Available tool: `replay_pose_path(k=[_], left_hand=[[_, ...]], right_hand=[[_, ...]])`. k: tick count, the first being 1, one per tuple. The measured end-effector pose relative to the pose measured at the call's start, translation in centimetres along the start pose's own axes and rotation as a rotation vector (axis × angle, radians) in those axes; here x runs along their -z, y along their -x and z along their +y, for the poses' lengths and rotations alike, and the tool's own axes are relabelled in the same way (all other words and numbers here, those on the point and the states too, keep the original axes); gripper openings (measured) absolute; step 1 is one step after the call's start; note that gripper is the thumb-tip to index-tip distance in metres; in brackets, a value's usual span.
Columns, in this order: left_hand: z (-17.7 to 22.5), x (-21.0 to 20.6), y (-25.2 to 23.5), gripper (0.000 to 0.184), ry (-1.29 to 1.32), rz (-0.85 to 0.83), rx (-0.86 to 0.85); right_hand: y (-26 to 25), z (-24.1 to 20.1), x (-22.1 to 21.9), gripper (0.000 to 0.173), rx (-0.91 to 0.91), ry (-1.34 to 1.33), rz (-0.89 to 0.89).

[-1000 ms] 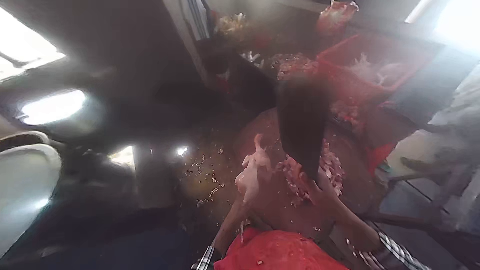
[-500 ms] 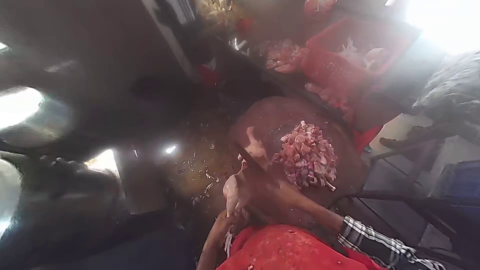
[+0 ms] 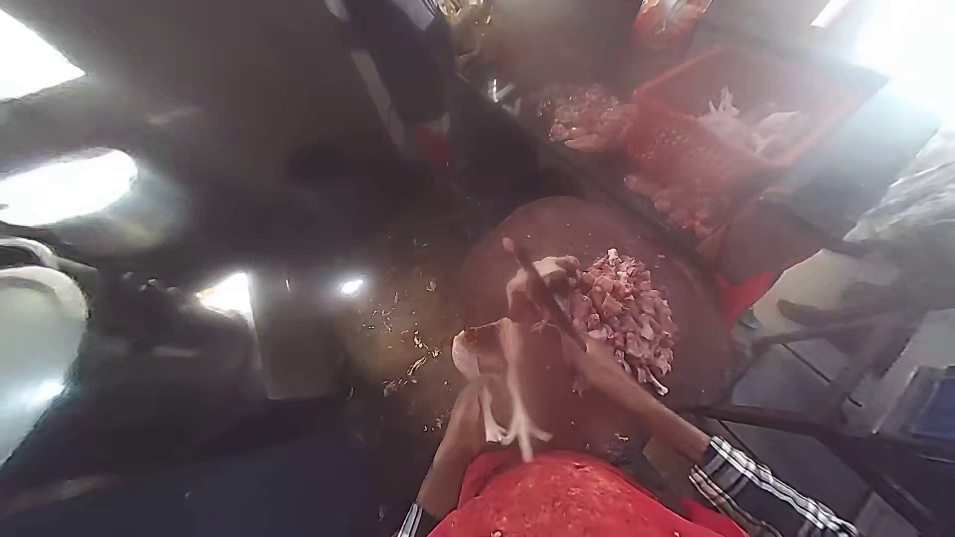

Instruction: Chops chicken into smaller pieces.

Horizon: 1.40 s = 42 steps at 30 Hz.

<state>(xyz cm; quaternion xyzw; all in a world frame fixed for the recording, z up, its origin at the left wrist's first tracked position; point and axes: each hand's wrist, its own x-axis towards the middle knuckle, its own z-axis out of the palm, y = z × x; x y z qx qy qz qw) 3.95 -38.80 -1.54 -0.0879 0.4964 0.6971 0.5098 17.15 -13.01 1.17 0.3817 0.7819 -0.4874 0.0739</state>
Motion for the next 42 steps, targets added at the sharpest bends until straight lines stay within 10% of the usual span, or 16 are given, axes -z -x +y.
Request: replay_pose_path(k=[5, 9, 16, 20, 22, 27, 33, 42], left_hand=[[-4.2, 1.3, -4.9, 0.049, 0.039, 0.174, 0.061], [-5.7, -0.9, -4.6, 0.051, 0.088, 0.192, 0.048], [-7.3, 1.7, -3.8, 0.038, -0.022, 0.245, 0.057], [-6.5, 4.6, -1.5, 0.035, -0.286, 0.225, -0.042], [-3.4, 2.3, -0.3, 0.031, -0.392, 0.303, 0.239], [-3.4, 4.0, 1.4, 0.035, -0.314, 0.195, -0.031], [-0.2, 3.6, 5.3, 0.046, -0.575, 0.051, -0.121], [-10.6, -1.3, -5.0, 0.031, -0.035, 0.181, 0.039]], right_hand=[[4.6, -10.3, 7.2, 0.085, 0.590, -0.316, 0.108], [5.2, -9.9, 3.0, 0.075, 0.921, -0.475, 0.175], [1.6, 6.1, -8.6, 0.073, -0.140, -0.012, -0.295], [3.6, 0.1, -5.3, 0.064, 0.055, -0.060, -0.246], [3.6, -1.4, -5.8, 0.063, 0.147, -0.178, -0.204], [2.1, 6.0, -9.1, 0.068, -0.166, -0.108, -0.378], [3.7, 10.5, -3.8, 0.067, -0.171, 0.006, -0.040], [6.5, -8.9, 3.0, 0.081, 0.585, -0.397, 0.086]])
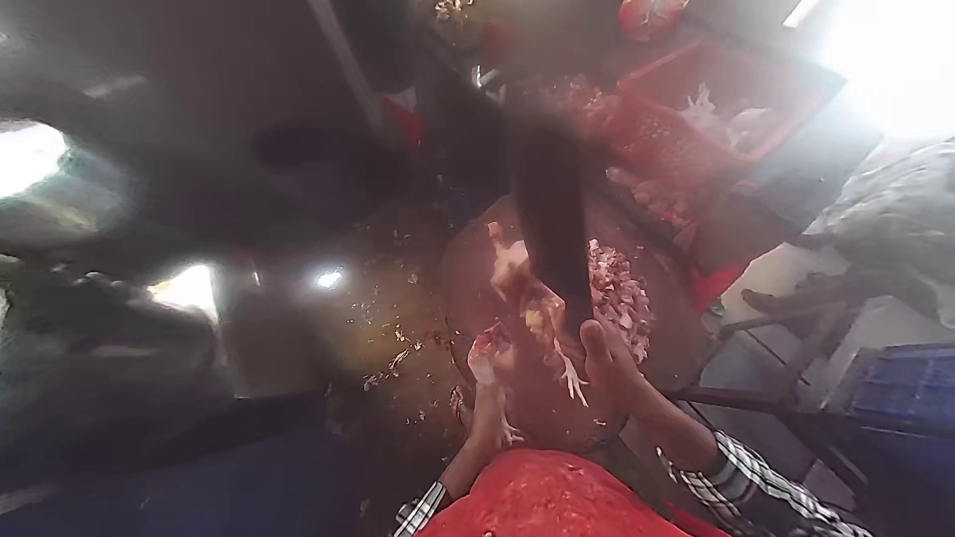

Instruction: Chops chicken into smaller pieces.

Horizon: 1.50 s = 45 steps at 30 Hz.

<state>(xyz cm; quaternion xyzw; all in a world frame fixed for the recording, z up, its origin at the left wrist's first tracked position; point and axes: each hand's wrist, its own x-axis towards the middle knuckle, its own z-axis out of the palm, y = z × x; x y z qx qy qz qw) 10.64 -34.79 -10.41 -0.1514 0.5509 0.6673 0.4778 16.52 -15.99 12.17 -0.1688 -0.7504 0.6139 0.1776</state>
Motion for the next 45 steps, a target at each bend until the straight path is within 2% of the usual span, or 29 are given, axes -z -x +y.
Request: replay_pose_path(k=[2, 3, 4, 5, 7, 9, 12, 16, 18, 22, 24, 25, 26, 28, 29, 30, 32, 33, 35, 37, 38, 39, 40, 42, 43, 45], left_hand=[[-0.4, -0.5, 0.0, 0.031, 0.002, -0.013, 0.016], [-0.6, -0.4, 0.0, 0.032, -0.005, -0.022, 0.018], [-0.6, -0.3, 0.0, 0.034, -0.022, -0.031, 0.013], [-0.6, 0.0, 0.2, 0.034, -0.044, -0.048, 0.003], [-0.3, 0.7, 0.7, 0.033, -0.069, -0.058, 0.017], [0.4, 2.5, 1.9, 0.028, -0.090, -0.066, 0.075], [2.5, 5.1, 4.6, 0.023, -0.176, -0.145, 0.115], [3.7, 6.3, 6.4, 0.028, -0.228, -0.153, 0.010], [5.0, 6.3, 6.3, 0.039, -0.285, -0.160, -0.028], [5.5, 6.9, 6.2, 0.034, -0.285, -0.118, -0.125], [5.7, 6.5, 6.3, 0.025, -0.221, -0.088, -0.087], [5.9, 6.3, 6.2, 0.023, -0.197, -0.070, -0.069], [6.0, 6.3, 6.1, 0.023, -0.180, -0.063, -0.063], [5.8, 6.7, 5.8, 0.023, -0.149, -0.066, -0.066], [5.5, 6.8, 5.6, 0.023, -0.134, -0.068, -0.068], [5.4, 7.0, 5.4, 0.024, -0.126, -0.070, -0.067], [5.0, 7.2, 4.9, 0.023, -0.087, -0.073, -0.065], [4.5, 7.5, 4.8, 0.023, -0.074, -0.074, -0.064], [3.8, 7.7, 4.4, 0.025, -0.042, -0.067, -0.071], [3.7, 7.5, 4.4, 0.027, -0.036, -0.035, -0.080], [3.9, 7.3, 4.5, 0.027, -0.030, -0.034, -0.088], [4.0, 7.1, 4.4, 0.026, -0.011, -0.042, -0.085], [4.1, 7.1, 4.5, 0.024, 0.008, -0.043, -0.074], [3.8, 7.4, 4.5, 0.023, 0.040, -0.090, -0.057], [3.8, 7.7, 4.4, 0.024, 0.049, -0.125, -0.062], [3.3, 8.2, 4.2, 0.026, 0.032, -0.136, -0.066]], right_hand=[[0.4, 0.4, -2.4, 0.084, 0.119, -0.008, 0.039], [1.5, 2.9, -3.9, 0.084, 0.107, 0.046, 0.052], [3.2, 6.6, -5.2, 0.083, 0.031, 0.160, 0.038], [5.3, 10.6, -6.1, 0.078, -0.143, 0.313, -0.028], [8.0, 16.9, -7.1, 0.070, -0.587, 0.388, -0.180], [8.8, 19.0, -7.3, 0.072, -0.763, 0.374, -0.227], [6.9, 18.1, -6.5, 0.069, -0.867, 0.225, -0.300], [4.3, 16.3, -5.2, 0.063, -0.784, 0.207, -0.255], [4.2, 13.9, -4.3, 0.063, -0.567, 0.252, -0.217], [4.3, 6.2, -2.1, 0.077, -0.113, 0.301, -0.218], [5.0, 6.4, -2.1, 0.079, 0.074, 0.286, -0.200], [5.7, 7.8, -2.1, 0.079, 0.102, 0.334, -0.193], [6.6, 9.9, -2.0, 0.074, 0.046, 0.429, -0.206], [8.0, 14.9, -1.2, 0.065, -0.351, 0.664, -0.346], [7.9, 16.7, -0.8, 0.067, -0.539, 0.702, -0.413], [7.6, 17.2, -0.7, 0.069, -0.638, 0.699, -0.444], [6.5, 15.1, -0.9, 0.068, -0.630, 0.604, -0.420], [6.4, 13.1, -1.3, 0.065, -0.567, 0.547, -0.401], [6.0, 10.1, -1.7, 0.071, -0.349, 0.448, -0.375], [6.1, 10.2, -2.3, 0.076, -0.152, 0.371, -0.353], [6.5, 11.4, -2.4, 0.071, -0.125, 0.384, -0.355], [7.0, 12.9, -2.2, 0.065, -0.178, 0.435, -0.378], [7.4, 14.5, -1.9, 0.064, -0.316, 0.506, -0.426], [7.4, 17.2, -1.2, 0.071, -0.571, 0.597, -0.503], [7.0, 17.0, -1.0, 0.073, -0.606, 0.618, -0.503], [6.6, 14.3, -1.3, 0.068, -0.545, 0.573, -0.455]])
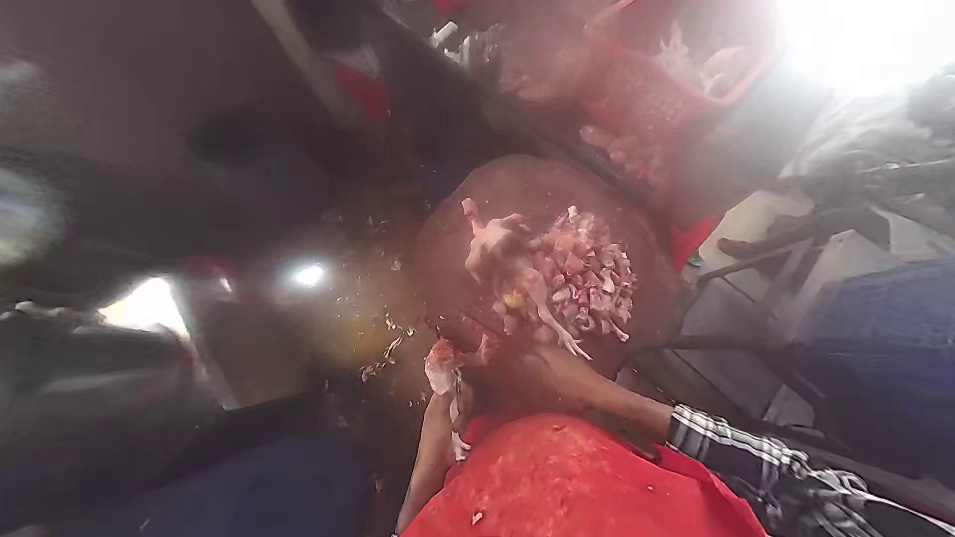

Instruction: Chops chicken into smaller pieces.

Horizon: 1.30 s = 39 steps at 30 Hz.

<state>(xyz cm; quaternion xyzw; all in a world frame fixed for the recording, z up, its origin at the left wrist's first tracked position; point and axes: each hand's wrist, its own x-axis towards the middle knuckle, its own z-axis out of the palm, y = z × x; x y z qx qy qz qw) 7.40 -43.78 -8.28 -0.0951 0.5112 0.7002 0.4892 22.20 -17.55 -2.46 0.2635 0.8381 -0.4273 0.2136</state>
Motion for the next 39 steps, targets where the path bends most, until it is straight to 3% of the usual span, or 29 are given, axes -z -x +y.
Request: replay_pose_path(k=[4, 6, 9, 13, 15, 18, 20, 22, 24, 26, 28, 30, 32, 36, 39], left_hand=[[-0.1, -0.2, -0.3, 0.024, -0.019, 0.025, -0.005], [0.3, -0.8, -0.4, 0.024, -0.072, 0.049, 0.011], [1.6, -1.4, 0.5, 0.025, -0.240, 0.057, 0.047], [3.8, -4.7, 0.3, 0.027, -0.263, -0.077, 0.009], [3.4, -6.3, -1.4, 0.029, -0.188, -0.046, -0.068], [1.2, -6.3, -5.3, 0.039, -0.228, 0.069, -0.066], [-0.2, -5.4, -7.4, 0.040, -0.262, 0.124, 0.028], [-0.4, -5.0, -8.0, 0.038, -0.259, 0.124, 0.083], [-0.2, -4.6, -7.9, 0.038, -0.267, 0.119, 0.076], [0.0, -3.8, -7.6, 0.038, -0.316, 0.113, 0.044], [0.2, -2.9, -6.8, 0.040, -0.455, 0.141, 0.041], [1.6, -1.9, -4.9, 0.043, -0.718, 0.120, 0.069], [2.6, -1.1, -2.6, 0.047, -0.920, 0.051, 0.097], [6.0, -4.7, 1.0, 0.043, -0.992, 0.042, 0.237], [2.4, 0.1, 0.0, 0.045, -1.115, -0.031, 0.226]], right_hand=[[1.1, -1.6, -1.8, 0.065, 0.297, -0.207, 0.101], [0.4, 0.6, -2.8, 0.060, 0.188, -0.160, 0.007], [-0.5, 4.6, -2.8, 0.069, -0.070, -0.211, -0.129], [-0.4, 3.7, 1.2, 0.071, -0.146, -0.215, 0.072], [0.2, -0.2, 4.4, 0.067, -0.033, -0.244, 0.205], [1.9, -7.1, 8.2, 0.076, 0.312, -0.427, 0.373], [2.3, -10.1, 8.3, 0.078, 0.550, -0.598, 0.423], [1.2, -10.0, 5.2, 0.083, 0.662, -0.656, 0.497], [-0.8, -6.1, 0.0, 0.082, 0.568, -0.525, 0.469], [-2.1, -1.7, -3.0, 0.071, 0.202, -0.259, 0.159], [-3.6, 0.0, -3.6, 0.071, -0.063, -0.152, -0.053], [-3.0, -1.9, -1.8, 0.071, -0.070, -0.126, -0.060], [-1.3, -4.9, 0.1, 0.067, 0.061, -0.178, 0.038], [-1.3, -6.2, 0.4, 0.077, 0.365, -0.421, 0.216], [-3.6, -1.6, -0.4, 0.065, 0.044, -0.230, 0.021]])
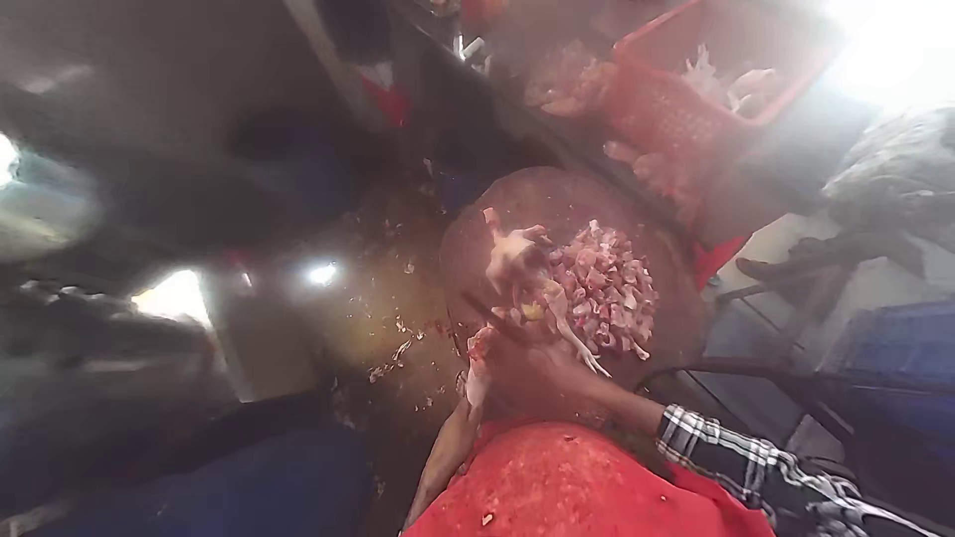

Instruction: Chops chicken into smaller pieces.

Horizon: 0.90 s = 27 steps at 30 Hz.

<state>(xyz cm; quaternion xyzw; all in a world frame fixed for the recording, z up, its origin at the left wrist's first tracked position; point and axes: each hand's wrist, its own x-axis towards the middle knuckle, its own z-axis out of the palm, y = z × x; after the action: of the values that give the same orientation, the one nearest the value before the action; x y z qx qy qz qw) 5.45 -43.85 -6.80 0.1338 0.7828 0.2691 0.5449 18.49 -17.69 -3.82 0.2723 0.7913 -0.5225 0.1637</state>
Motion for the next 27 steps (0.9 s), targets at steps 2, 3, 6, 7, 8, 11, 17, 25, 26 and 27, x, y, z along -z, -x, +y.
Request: replay_pose_path(k=[2, 3, 6, 7, 8, 11, 17, 25, 26, 27], left_hand=[[-2.6, -0.5, -1.4, 0.048, -0.024, -0.011, -0.036], [-2.8, -0.6, -1.7, 0.048, -0.027, -0.018, -0.042], [-2.2, -1.1, -1.3, 0.050, -0.008, -0.060, -0.048], [-2.1, -1.2, -1.1, 0.051, -0.020, -0.065, -0.051], [-2.0, -1.2, -1.2, 0.052, -0.048, -0.067, -0.050], [-1.5, -0.9, -1.2, 0.053, -0.130, -0.063, -0.047], [-2.3, -0.2, -0.7, 0.052, -0.072, -0.050, -0.066], [0.5, 1.9, 0.2, 0.047, -0.137, -0.048, -0.056], [0.7, 2.0, 0.3, 0.047, -0.131, -0.057, -0.076], [0.9, 2.0, 0.1, 0.048, -0.147, -0.070, -0.092]], right_hand=[[-1.4, 1.4, 0.4, 0.070, -0.105, 0.101, -0.036], [-1.2, 0.6, 0.8, 0.071, -0.076, 0.092, -0.007], [1.2, -3.8, 0.8, 0.068, 0.222, -0.172, 0.104], [1.5, -4.8, 0.1, 0.073, 0.315, -0.295, 0.121], [1.7, -5.0, -0.6, 0.077, 0.366, -0.351, 0.131], [0.8, -0.7, -1.5, 0.070, 0.157, -0.078, -0.011], [2.0, -0.7, -1.7, 0.065, 0.006, 0.134, -0.033], [1.8, 5.2, -0.6, 0.070, -0.190, 0.002, -0.196], [1.9, 4.6, -0.1, 0.070, -0.201, 0.032, -0.132], [2.3, 3.4, 0.2, 0.069, -0.191, 0.043, -0.065]])
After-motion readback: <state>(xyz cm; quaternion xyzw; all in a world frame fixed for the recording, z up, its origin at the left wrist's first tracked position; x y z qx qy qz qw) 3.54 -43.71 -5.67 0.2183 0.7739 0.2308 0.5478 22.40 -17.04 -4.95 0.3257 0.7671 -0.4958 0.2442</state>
